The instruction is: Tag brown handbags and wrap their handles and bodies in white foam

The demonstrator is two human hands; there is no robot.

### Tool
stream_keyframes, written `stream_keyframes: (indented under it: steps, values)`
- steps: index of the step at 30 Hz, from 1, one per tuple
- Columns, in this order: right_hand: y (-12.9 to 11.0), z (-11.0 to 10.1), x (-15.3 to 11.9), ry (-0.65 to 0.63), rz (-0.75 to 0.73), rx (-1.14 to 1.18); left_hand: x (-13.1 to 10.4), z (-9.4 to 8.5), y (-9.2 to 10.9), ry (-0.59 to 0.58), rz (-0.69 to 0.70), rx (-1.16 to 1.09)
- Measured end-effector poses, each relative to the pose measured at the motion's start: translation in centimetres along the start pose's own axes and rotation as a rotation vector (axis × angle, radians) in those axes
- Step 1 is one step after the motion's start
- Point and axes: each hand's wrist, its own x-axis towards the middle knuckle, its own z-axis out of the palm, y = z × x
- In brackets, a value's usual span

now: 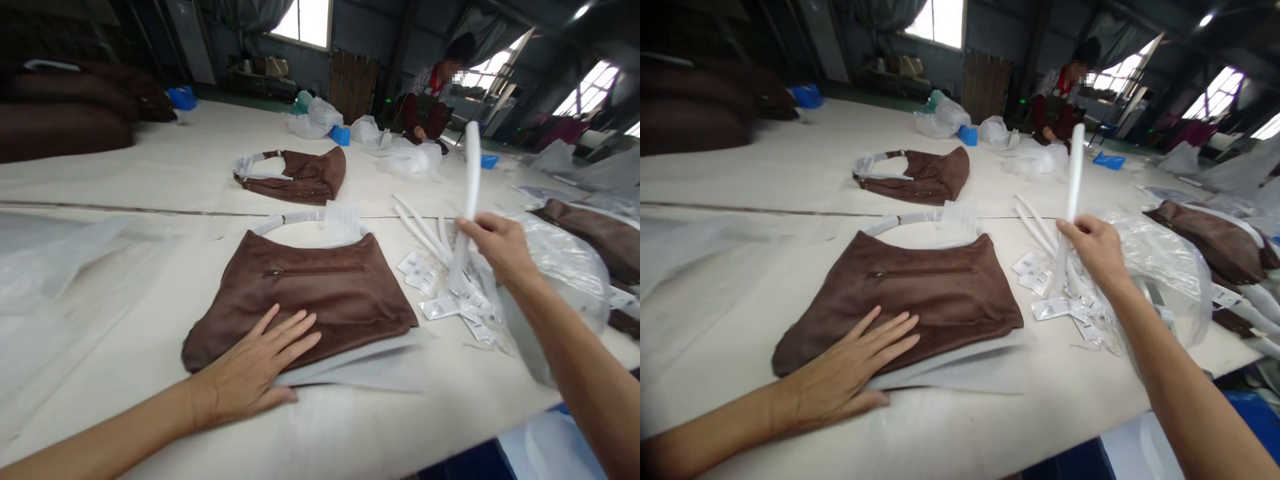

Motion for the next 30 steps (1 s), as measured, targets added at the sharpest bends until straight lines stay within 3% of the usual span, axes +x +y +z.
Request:
stream_keyframes:
  steps: [4, 7, 11, 14, 23, 30]
  values:
    - [-0.2, -5.6, -6.5, 0.080, 0.459, 0.573, 0.1, 0.0, 0.1, -0.020, -0.026, -0.084]
    - [-0.4, -6.3, -13.3, 0.002, 0.695, 0.760, 0.2, -0.6, 0.3, -0.043, -0.042, -0.140]
    - [-2.1, -2.4, -20.9, -0.255, 0.901, 0.939, 0.7, -2.1, 0.4, -0.111, -0.053, -0.231]
    - [-4.2, 1.9, -23.2, -0.345, 0.965, 1.103, 1.0, -3.4, 0.4, -0.170, -0.078, -0.295]
    - [-11.7, 11.8, -23.9, -0.475, 1.068, 1.368, 3.0, -6.7, -0.4, -0.421, -0.173, -0.545]
    - [-16.1, 17.4, -22.7, -0.554, 1.108, 1.436, 4.0, -8.1, 0.2, -0.482, -0.193, -0.519]
